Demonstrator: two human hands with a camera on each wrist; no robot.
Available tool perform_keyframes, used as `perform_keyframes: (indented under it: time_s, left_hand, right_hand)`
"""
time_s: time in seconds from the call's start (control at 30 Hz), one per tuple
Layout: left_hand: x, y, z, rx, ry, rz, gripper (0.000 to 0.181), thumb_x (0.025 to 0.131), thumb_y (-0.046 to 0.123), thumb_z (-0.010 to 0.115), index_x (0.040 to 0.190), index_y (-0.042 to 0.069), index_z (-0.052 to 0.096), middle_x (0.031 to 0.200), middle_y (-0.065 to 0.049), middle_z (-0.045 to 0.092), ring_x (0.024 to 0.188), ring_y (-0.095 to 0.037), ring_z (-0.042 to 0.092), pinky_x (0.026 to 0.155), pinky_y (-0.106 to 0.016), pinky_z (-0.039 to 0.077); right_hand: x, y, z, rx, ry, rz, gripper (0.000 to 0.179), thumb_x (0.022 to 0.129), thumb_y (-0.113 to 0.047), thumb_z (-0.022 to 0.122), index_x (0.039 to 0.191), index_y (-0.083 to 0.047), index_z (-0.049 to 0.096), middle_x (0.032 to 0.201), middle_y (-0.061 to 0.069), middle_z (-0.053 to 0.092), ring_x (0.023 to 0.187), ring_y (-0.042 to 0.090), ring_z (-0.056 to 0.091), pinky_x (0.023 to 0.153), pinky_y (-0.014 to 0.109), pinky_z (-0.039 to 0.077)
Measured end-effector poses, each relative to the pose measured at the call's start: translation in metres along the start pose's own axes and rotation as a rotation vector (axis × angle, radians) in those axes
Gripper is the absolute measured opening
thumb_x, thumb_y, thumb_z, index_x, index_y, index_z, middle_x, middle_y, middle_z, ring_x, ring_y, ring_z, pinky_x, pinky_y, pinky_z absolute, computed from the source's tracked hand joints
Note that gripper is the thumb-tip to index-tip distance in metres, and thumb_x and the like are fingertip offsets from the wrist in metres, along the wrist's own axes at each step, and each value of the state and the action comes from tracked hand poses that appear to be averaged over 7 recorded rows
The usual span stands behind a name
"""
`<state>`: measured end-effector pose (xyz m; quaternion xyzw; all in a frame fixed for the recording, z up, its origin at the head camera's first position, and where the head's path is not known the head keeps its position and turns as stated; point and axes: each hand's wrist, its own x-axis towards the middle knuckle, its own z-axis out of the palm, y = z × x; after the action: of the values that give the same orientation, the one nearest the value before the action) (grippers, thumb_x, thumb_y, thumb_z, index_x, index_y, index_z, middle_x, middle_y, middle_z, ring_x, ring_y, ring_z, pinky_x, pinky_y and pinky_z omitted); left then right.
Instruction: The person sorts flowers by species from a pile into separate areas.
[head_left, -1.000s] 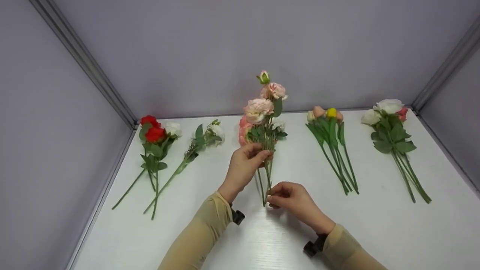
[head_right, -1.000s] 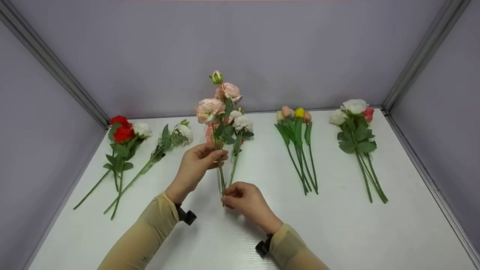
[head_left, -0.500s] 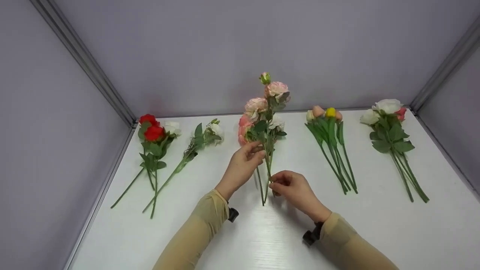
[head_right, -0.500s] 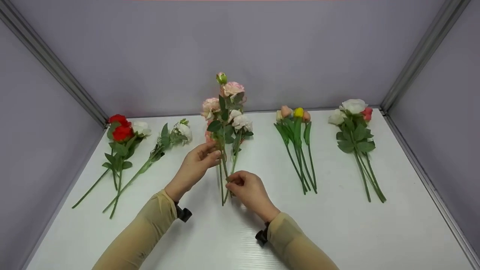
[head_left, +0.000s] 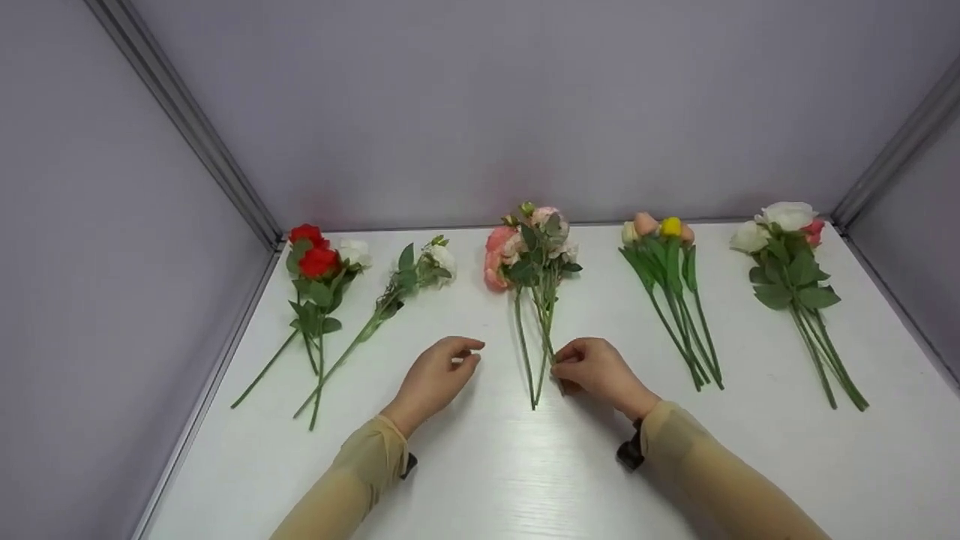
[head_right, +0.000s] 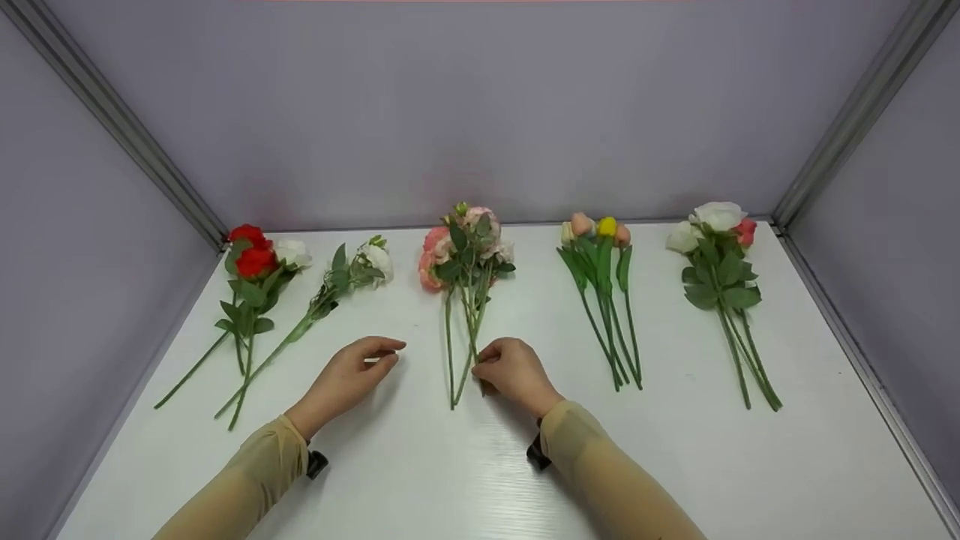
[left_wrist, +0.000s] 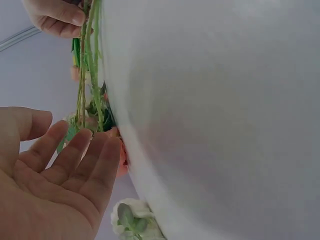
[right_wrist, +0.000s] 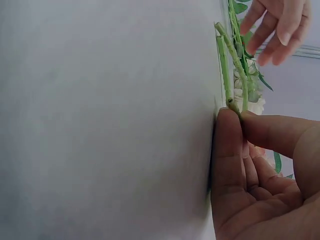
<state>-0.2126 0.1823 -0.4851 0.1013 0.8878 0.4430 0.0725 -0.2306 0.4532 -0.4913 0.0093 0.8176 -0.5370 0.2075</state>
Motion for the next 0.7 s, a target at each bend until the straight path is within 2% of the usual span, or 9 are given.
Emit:
perform_keyframes:
  time_s: [0.2, 0.53, 0.63, 0.7]
  left_hand:
    - [-0.005, -0.011, -0.003, 0.020, -0.009, -0.044, 0.027, 0.095, 0.028, 0.053, 0.117, 0.017, 0.063, 0.113, 0.007, 0.059, 0.099, -0.009, 0.056, 0.084, -0.030, 0.048]
    - [-0.004, -0.013, -0.006, 0.024, -0.016, -0.059, 0.028, 0.094, 0.029, 0.055, 0.117, 0.015, 0.064, 0.113, 0.004, 0.061, 0.098, -0.010, 0.057, 0.083, -0.032, 0.048]
    - [-0.003, -0.017, -0.011, 0.045, -0.003, -0.085, 0.028, 0.093, 0.028, 0.055, 0.116, 0.015, 0.065, 0.110, 0.004, 0.062, 0.096, -0.010, 0.057, 0.082, -0.032, 0.048]
    - [-0.001, -0.022, -0.016, 0.079, 0.030, -0.106, 0.026, 0.092, 0.027, 0.056, 0.114, 0.015, 0.066, 0.108, 0.005, 0.062, 0.096, -0.011, 0.057, 0.082, -0.032, 0.048]
  right_hand:
    - [-0.001, -0.001, -0.002, -0.049, 0.006, -0.005, 0.016, 0.083, -0.015, 0.070, 0.095, -0.004, 0.068, 0.080, 0.009, 0.067, 0.068, 0.023, 0.064, 0.060, 0.035, 0.055]
    - [-0.001, 0.002, -0.005, -0.047, 0.022, -0.017, 0.018, 0.086, -0.019, 0.068, 0.097, -0.005, 0.069, 0.078, 0.010, 0.066, 0.067, 0.023, 0.064, 0.058, 0.035, 0.055]
    - [-0.002, 0.000, -0.007, -0.104, 0.054, -0.034, 0.020, 0.088, -0.023, 0.064, 0.099, -0.007, 0.068, 0.078, 0.009, 0.066, 0.066, 0.022, 0.062, 0.056, 0.033, 0.052]
    - [-0.003, -0.003, -0.008, -0.147, 0.081, -0.058, 0.022, 0.090, -0.025, 0.062, 0.103, -0.008, 0.067, 0.079, 0.008, 0.065, 0.066, 0.021, 0.061, 0.056, 0.032, 0.050]
